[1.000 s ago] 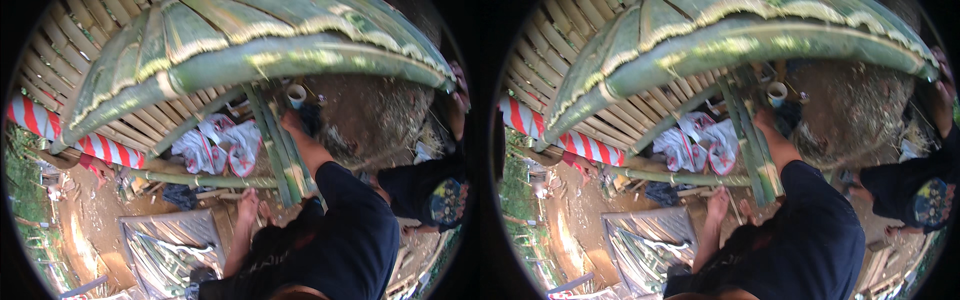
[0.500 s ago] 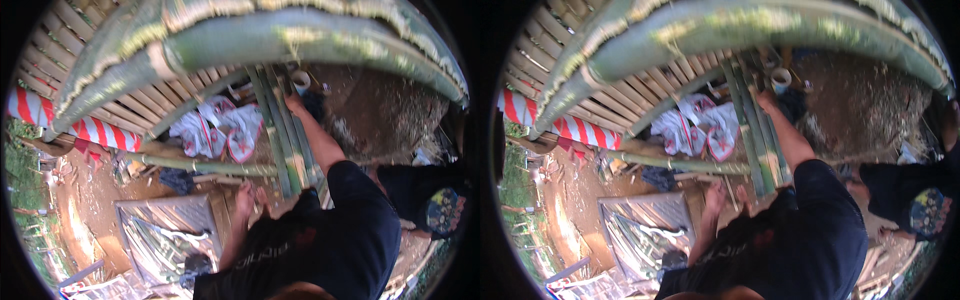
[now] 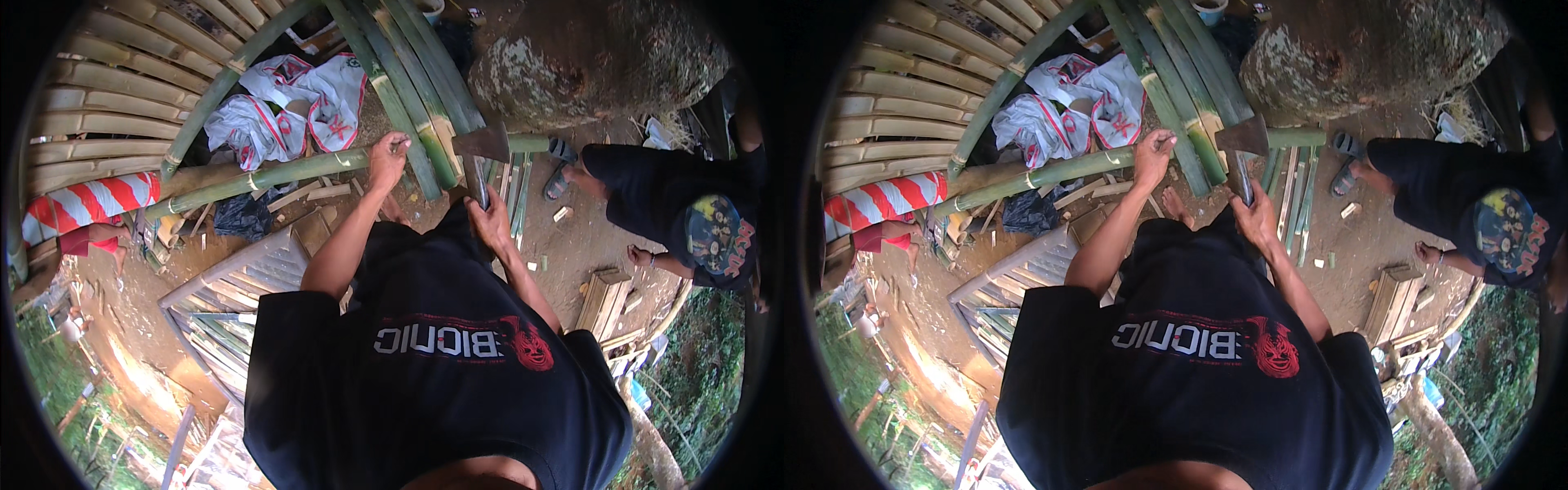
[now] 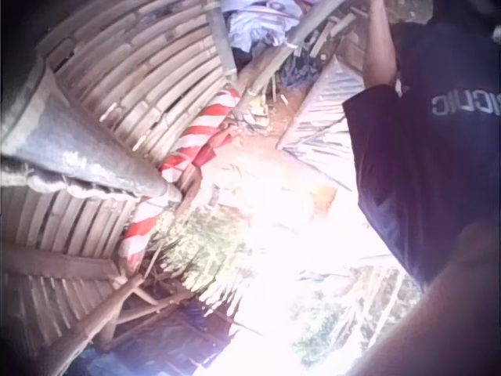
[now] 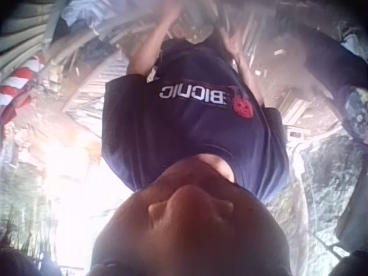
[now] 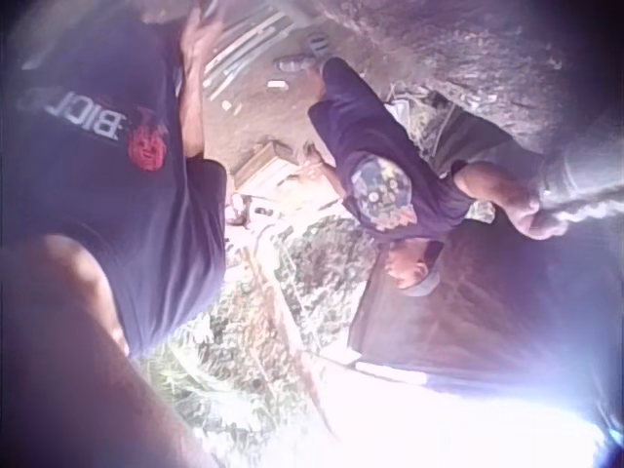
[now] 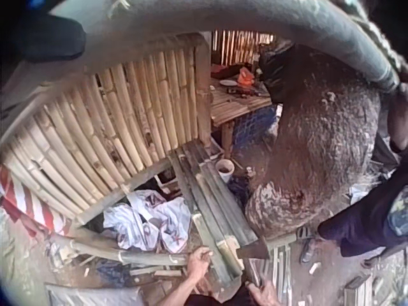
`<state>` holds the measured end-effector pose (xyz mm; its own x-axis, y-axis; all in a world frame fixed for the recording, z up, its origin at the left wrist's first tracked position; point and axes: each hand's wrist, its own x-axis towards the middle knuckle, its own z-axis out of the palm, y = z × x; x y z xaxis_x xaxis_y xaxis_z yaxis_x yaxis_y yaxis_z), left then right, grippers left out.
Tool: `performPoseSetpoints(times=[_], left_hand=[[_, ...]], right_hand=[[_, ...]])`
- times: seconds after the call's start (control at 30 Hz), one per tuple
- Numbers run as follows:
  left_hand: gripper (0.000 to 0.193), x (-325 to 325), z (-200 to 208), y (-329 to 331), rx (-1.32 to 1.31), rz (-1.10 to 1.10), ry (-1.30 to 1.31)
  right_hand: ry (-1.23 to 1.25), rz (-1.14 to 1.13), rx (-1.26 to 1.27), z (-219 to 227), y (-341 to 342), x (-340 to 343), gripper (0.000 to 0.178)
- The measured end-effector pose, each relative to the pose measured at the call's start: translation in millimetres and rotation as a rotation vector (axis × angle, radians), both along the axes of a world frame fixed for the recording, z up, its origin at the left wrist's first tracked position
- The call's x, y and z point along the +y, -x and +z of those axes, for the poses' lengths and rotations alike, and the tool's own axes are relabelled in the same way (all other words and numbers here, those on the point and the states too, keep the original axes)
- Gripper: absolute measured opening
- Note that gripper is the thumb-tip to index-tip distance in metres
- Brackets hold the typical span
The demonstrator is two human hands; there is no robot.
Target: The person uses a machete to split long bamboo poles into thinner strips. They hold the bamboo steady with one hand while striking it with the tool in the other, occasionally adjusting the position of the bamboo on a wooden workbench.
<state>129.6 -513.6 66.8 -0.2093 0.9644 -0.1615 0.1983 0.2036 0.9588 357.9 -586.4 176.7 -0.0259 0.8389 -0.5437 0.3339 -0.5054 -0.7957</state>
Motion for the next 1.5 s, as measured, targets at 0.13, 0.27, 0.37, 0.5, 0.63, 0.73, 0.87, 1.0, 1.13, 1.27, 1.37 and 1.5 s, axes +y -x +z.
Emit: performPoseSetpoints(times=[0.13, 0.27, 0.37, 0.5, 0.63, 0.73, 0.87, 1.0, 1.13, 1.27, 1.37, 1.5], left_hand=[[0.015, -6.6, -26.8, -6.1, 0.050, -0.002, -0.046], [0.015, -6.7, -29.5, -11.4, 0.090, 0.096, -0.123], [0.015, -6.5, -18.6, -17.2, 0.147, 0.111, -0.126], [0.014, -6.9, -14.8, -16.1, 0.245, 0.091, -0.212], [0.013, -10.5, -13.6, -18.5, 0.232, 0.102, -0.195], [0.013, -10.8, -13.7, -19.5, 0.217, 0.116, -0.183], [0.014, -13.7, -15.1, -19.5, 0.237, 0.112, -0.266], [0.014, -13.4, -13.4, -20.6, 0.273, 0.113, -0.300], [0.016, -15.3, -13.4, -22.3, 0.272, 0.122, -0.291], [0.016, -14.3, -13.0, -22.8, 0.289, 0.119, -0.310], [0.015, -16.0, -14.9, -20.7, 0.300, 0.105, -0.318], [0.014, -15.9, -19.6, -22.9, 0.289, 0.129, -0.313]], right_hand=[[0.022, -0.071, -0.008, -6.8, -9.3, -35.2, 0.022], [0.065, -0.104, -0.008, -8.9, -10.4, -47.6, 0.026], [0.066, -0.061, -0.060, -9.3, -12.1, -46.6, 0.029], [-0.058, 0.048, -0.182, -23.3, -14.1, -39.9, 0.033], [-0.035, 0.115, -0.188, -15.6, -9.1, -24.6, 0.036], [-0.101, 0.165, -0.210, -9.3, -2.0, -11.2, 0.036], [-0.143, 0.244, -0.228, 10.6, 12.9, 10.1, 0.038], [-0.160, 0.373, -0.319, 17.9, 27.1, 34.0, 0.041], [-0.245, 0.372, -0.318, 16.9, 40.4, 39.2, 0.040], [-0.309, 0.446, -0.388, -19.1, 34.2, 41.6, 0.039], [-0.332, 0.439, -0.369, -8.7, 33.7, 46.8, 0.038], [-0.318, 0.357, -0.345, 4.1, 38.8, 44.6, 0.039]])
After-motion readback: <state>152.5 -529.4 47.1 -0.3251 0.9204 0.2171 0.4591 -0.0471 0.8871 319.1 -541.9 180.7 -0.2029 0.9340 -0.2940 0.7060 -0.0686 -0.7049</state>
